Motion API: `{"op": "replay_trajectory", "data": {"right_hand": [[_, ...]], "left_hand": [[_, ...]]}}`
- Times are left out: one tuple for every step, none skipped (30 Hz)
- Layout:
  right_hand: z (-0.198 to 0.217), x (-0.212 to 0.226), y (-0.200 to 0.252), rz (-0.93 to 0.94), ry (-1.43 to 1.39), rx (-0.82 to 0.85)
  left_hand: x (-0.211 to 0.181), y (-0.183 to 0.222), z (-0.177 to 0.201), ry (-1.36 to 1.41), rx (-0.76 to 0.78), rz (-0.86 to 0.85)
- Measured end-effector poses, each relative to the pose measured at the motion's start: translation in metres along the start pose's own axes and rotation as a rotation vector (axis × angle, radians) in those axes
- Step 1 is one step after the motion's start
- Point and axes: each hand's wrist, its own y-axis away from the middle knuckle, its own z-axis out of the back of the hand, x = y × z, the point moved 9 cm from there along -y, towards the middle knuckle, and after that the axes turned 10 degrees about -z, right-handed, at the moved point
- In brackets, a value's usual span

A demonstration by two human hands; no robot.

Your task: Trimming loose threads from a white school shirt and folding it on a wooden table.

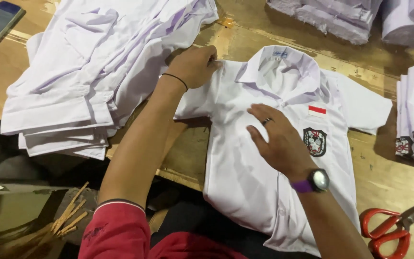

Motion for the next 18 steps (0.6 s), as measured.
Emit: {"op": "replay_trajectory", "data": {"right_hand": [[-0.014, -0.007, -0.011, -0.002, -0.004, 0.003], [-0.036, -0.013, -0.023, -0.003, 0.070, 0.072], [-0.058, -0.019, -0.034, -0.004, 0.144, 0.140], [-0.062, -0.018, -0.038, -0.005, 0.137, 0.144], [-0.074, -0.024, -0.042, -0.069, 0.189, 0.221], [-0.086, -0.030, -0.042, -0.132, 0.244, 0.300], [-0.085, -0.027, -0.042, -0.131, 0.240, 0.307], [-0.082, -0.025, -0.041, -0.127, 0.279, 0.313], [-0.079, -0.023, -0.040, -0.122, 0.317, 0.319], [-0.080, -0.024, -0.040, -0.122, 0.317, 0.326], [-0.080, -0.026, -0.039, -0.136, 0.328, 0.319], [-0.080, -0.026, -0.038, -0.152, 0.335, 0.313], [-0.083, -0.030, -0.035, -0.153, 0.330, 0.319], [-0.084, -0.032, -0.035, -0.143, 0.355, 0.298], [-0.085, -0.033, -0.035, -0.132, 0.380, 0.276], [-0.085, -0.033, -0.035, -0.125, 0.376, 0.276], [-0.084, -0.032, -0.035, -0.123, 0.374, 0.264], [-0.082, -0.031, -0.035, -0.121, 0.373, 0.251]], "left_hand": [[0.007, -0.004, -0.005, 0.000, 0.004, 0.004], [0.009, -0.008, -0.005, -0.063, -0.039, -0.060], [0.011, -0.010, -0.004, -0.125, -0.082, -0.124], [0.017, -0.012, -0.007, -0.126, -0.077, -0.118], [0.022, -0.012, -0.009, -0.214, -0.075, -0.117], [0.028, -0.011, -0.012, -0.298, -0.073, -0.114], [0.027, -0.004, -0.007, -0.295, -0.069, -0.108], [0.029, 0.003, -0.006, -0.212, -0.028, -0.069], [0.029, 0.010, -0.005, -0.128, 0.013, -0.030], [0.035, 0.017, -0.003, -0.123, 0.016, -0.025], [0.041, 0.025, 0.004, -0.055, -0.032, -0.009], [0.047, 0.035, 0.010, 0.010, -0.076, 0.008], [0.049, 0.052, 0.011, 0.012, -0.070, 0.014], [0.042, 0.070, 0.032, -0.059, -0.244, -0.062], [0.034, 0.091, 0.052, -0.129, -0.418, -0.139], [0.033, 0.105, 0.052, -0.135, -0.420, -0.134], [0.041, 0.120, 0.050, -0.177, -0.400, -0.026], [0.047, 0.136, 0.049, -0.218, -0.381, 0.080]]}}
